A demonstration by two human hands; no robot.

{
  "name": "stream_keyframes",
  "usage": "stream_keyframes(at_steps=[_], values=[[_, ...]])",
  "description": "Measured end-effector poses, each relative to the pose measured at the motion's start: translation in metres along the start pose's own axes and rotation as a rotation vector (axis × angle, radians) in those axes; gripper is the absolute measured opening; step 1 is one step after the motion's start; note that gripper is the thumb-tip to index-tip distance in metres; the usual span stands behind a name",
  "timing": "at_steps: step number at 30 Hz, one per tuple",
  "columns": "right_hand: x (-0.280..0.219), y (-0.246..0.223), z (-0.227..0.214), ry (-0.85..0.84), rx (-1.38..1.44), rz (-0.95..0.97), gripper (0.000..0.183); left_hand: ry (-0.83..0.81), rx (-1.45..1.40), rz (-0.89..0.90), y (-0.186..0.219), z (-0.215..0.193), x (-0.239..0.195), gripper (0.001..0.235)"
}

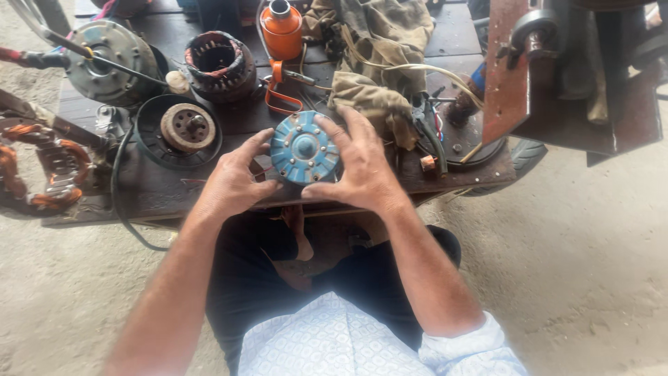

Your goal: The person handles a blue motor end cap and a stator, then uses a small metal rod to adjust the rotor inside a housing. The person manipulates wires and components on a cluttered workbench.

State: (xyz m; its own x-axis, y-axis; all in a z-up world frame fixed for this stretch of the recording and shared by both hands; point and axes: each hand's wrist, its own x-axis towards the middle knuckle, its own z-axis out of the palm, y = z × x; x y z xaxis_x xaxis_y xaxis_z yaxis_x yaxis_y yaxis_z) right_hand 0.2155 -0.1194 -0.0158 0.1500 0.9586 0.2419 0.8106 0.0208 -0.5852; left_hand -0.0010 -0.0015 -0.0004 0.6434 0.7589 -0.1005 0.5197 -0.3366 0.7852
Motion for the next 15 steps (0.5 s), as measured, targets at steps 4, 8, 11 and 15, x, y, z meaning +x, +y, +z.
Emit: stream_keyframes(at_steps=[4,8,11,15], values=[[0.014,-0.024,0.017,-0.057,-0.224,-0.043,0.126,0.079,0.089,0.110,-0.001,-0.002,-0.002,0.077],[0.024,-0.029,0.027,-0.030,-0.268,0.023,0.122,0.131,0.132,0.220,0.001,-0.007,-0.001,0.066],[0.023,-0.025,0.031,0.072,-0.179,0.007,0.117,0.133,0.037,0.186,0.001,-0.008,-0.003,0.054],[0.018,-0.022,0.039,0.112,-0.192,0.054,0.111,0.196,-0.048,0.215,0.000,-0.005,-0.006,0.050]])
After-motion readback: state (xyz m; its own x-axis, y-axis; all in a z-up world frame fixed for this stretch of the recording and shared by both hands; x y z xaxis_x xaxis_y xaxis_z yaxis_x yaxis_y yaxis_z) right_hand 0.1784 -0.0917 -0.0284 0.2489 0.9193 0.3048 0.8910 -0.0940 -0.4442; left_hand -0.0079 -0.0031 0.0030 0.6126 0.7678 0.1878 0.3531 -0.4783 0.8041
